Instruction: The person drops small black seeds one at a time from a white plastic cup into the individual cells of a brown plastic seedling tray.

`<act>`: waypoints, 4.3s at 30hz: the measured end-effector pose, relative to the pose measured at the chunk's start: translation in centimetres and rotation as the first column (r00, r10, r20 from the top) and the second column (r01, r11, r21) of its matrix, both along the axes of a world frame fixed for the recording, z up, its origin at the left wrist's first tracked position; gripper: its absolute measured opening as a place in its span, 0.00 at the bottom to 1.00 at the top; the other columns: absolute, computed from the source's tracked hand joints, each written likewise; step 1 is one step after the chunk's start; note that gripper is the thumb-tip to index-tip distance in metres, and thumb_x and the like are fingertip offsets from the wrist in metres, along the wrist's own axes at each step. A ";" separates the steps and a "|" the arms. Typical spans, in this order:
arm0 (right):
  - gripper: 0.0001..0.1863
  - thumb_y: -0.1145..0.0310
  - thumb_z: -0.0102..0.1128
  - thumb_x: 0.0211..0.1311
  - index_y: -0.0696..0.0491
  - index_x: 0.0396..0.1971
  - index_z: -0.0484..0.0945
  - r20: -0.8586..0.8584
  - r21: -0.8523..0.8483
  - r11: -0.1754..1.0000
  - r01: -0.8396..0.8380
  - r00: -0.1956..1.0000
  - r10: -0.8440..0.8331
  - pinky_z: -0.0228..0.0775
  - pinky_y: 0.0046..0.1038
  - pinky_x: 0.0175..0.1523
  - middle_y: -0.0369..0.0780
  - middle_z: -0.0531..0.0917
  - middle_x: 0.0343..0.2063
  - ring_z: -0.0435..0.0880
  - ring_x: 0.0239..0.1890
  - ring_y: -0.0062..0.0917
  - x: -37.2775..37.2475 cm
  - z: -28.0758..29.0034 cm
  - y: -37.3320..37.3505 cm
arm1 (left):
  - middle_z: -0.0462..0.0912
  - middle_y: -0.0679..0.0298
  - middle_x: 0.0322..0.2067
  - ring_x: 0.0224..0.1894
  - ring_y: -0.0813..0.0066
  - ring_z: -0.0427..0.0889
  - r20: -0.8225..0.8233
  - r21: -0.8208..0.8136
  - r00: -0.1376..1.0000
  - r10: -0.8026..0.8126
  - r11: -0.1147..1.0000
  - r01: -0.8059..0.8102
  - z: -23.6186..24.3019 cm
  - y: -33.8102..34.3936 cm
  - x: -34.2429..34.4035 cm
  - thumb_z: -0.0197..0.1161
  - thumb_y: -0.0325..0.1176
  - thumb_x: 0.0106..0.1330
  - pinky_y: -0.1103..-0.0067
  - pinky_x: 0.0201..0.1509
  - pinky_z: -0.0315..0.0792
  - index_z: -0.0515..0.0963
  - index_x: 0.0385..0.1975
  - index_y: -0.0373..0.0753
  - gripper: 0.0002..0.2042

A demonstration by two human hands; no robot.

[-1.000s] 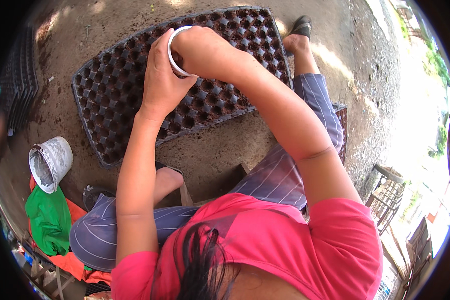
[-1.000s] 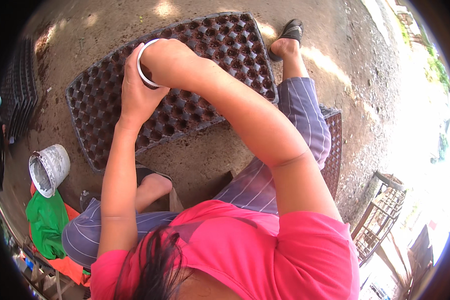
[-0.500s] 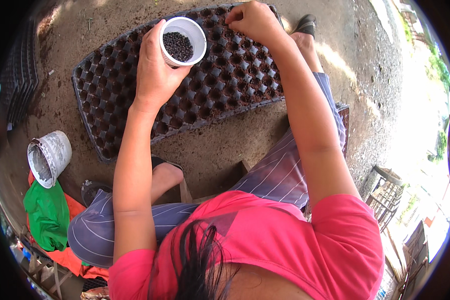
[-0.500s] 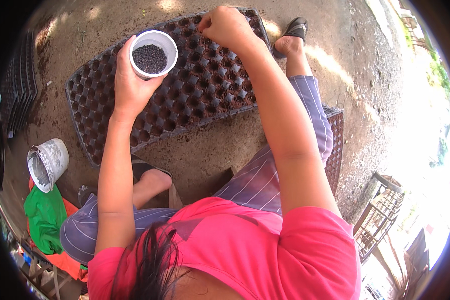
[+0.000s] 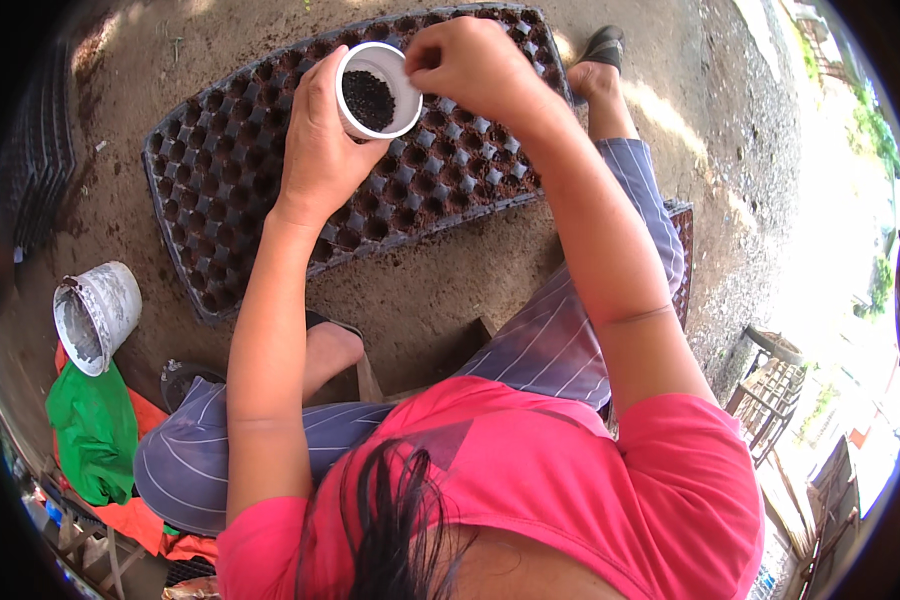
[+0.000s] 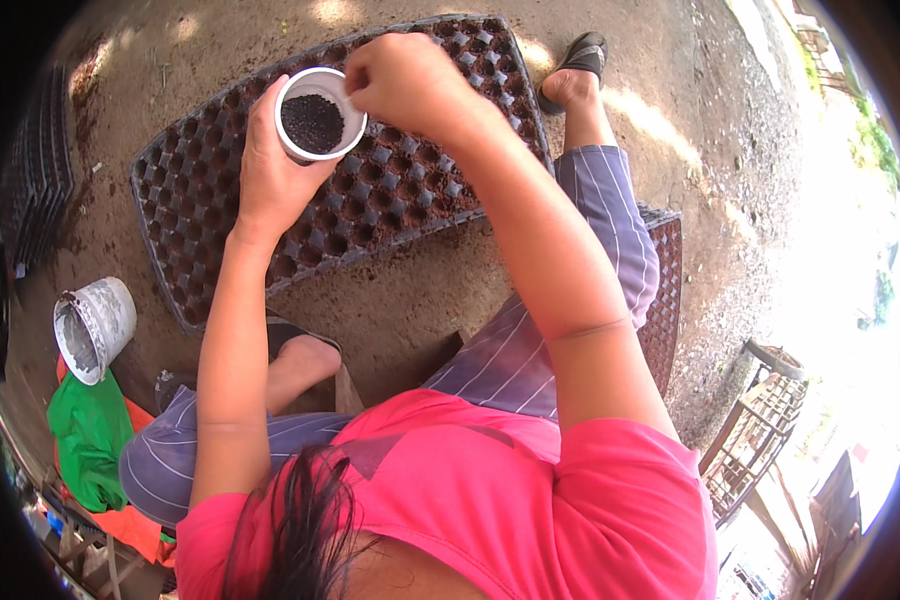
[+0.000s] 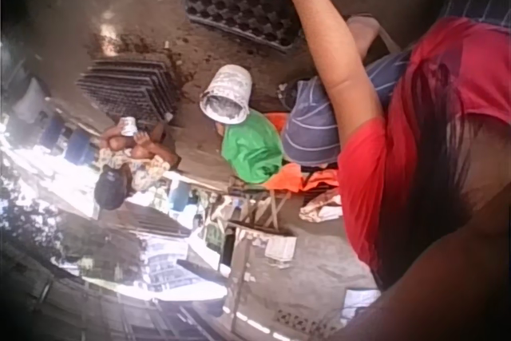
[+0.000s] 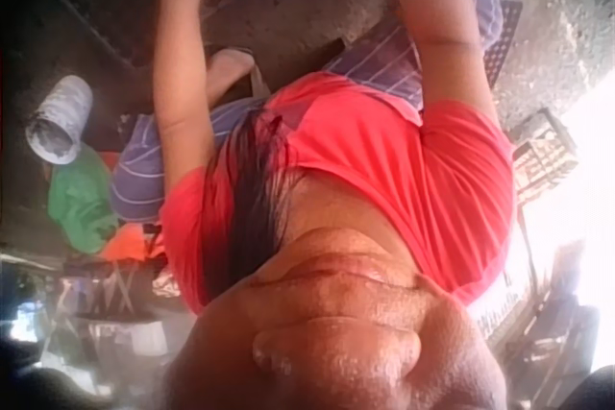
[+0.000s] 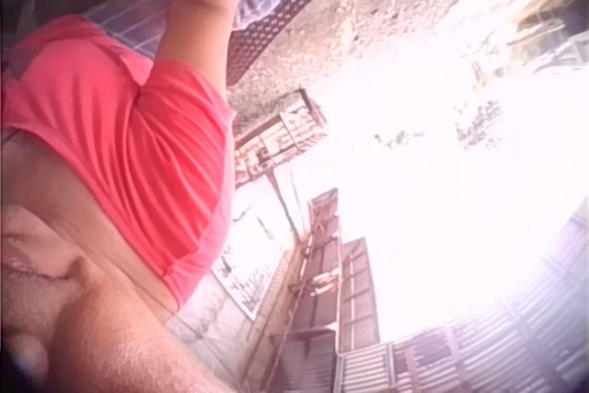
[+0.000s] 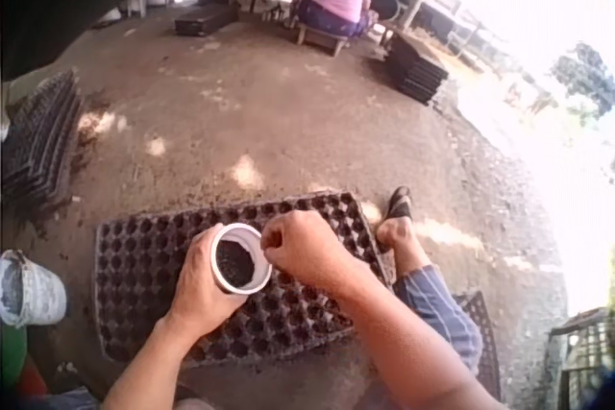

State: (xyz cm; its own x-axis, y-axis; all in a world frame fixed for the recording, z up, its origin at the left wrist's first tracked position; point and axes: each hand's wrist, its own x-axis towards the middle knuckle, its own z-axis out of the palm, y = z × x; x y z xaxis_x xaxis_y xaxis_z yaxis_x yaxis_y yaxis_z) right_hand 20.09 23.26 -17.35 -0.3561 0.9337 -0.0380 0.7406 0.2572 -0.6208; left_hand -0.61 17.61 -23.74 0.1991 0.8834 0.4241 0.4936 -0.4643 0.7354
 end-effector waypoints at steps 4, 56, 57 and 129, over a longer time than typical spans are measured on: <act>0.12 0.67 0.72 0.50 0.52 0.36 0.90 0.131 -0.073 0.992 0.099 0.987 -0.089 0.81 0.28 0.41 0.41 0.90 0.28 0.90 0.31 0.27 5.3 -3.4 0.5 | 0.73 0.53 0.63 0.64 0.54 0.77 0.000 0.005 1.000 0.020 1.000 -0.020 -0.4 0.7 -0.6 0.83 0.27 0.47 0.63 0.68 0.73 0.61 0.71 0.40 0.49; 0.13 0.67 0.69 0.49 0.51 0.37 0.91 0.196 -0.219 0.963 0.155 0.974 -0.112 0.81 0.26 0.41 0.39 0.90 0.26 0.89 0.30 0.23 6.9 -4.1 -2.7 | 0.74 0.54 0.62 0.64 0.54 0.77 -0.008 0.018 1.000 -0.014 1.000 0.014 -0.1 0.1 0.1 0.83 0.27 0.47 0.64 0.68 0.73 0.61 0.71 0.41 0.49; 0.14 0.68 0.69 0.49 0.50 0.37 0.92 0.186 -0.238 0.955 0.174 0.974 -0.131 0.81 0.27 0.41 0.39 0.90 0.25 0.89 0.28 0.23 6.8 -4.6 -2.8 | 0.75 0.54 0.62 0.64 0.54 0.77 -0.014 0.033 1.000 -0.012 0.999 0.013 0.0 0.2 0.0 0.83 0.27 0.47 0.64 0.68 0.73 0.61 0.71 0.41 0.49; 0.11 0.74 0.65 0.57 0.48 0.38 0.91 0.269 -0.175 0.976 0.127 0.960 -0.077 0.82 0.37 0.52 0.44 0.90 0.34 0.90 0.42 0.39 6.4 -4.2 -10.1 | 0.76 0.47 0.60 0.64 0.51 0.77 -0.020 0.150 0.996 0.083 0.986 -0.079 2.6 0.3 -0.9 0.82 0.24 0.44 0.63 0.68 0.71 0.61 0.70 0.35 0.49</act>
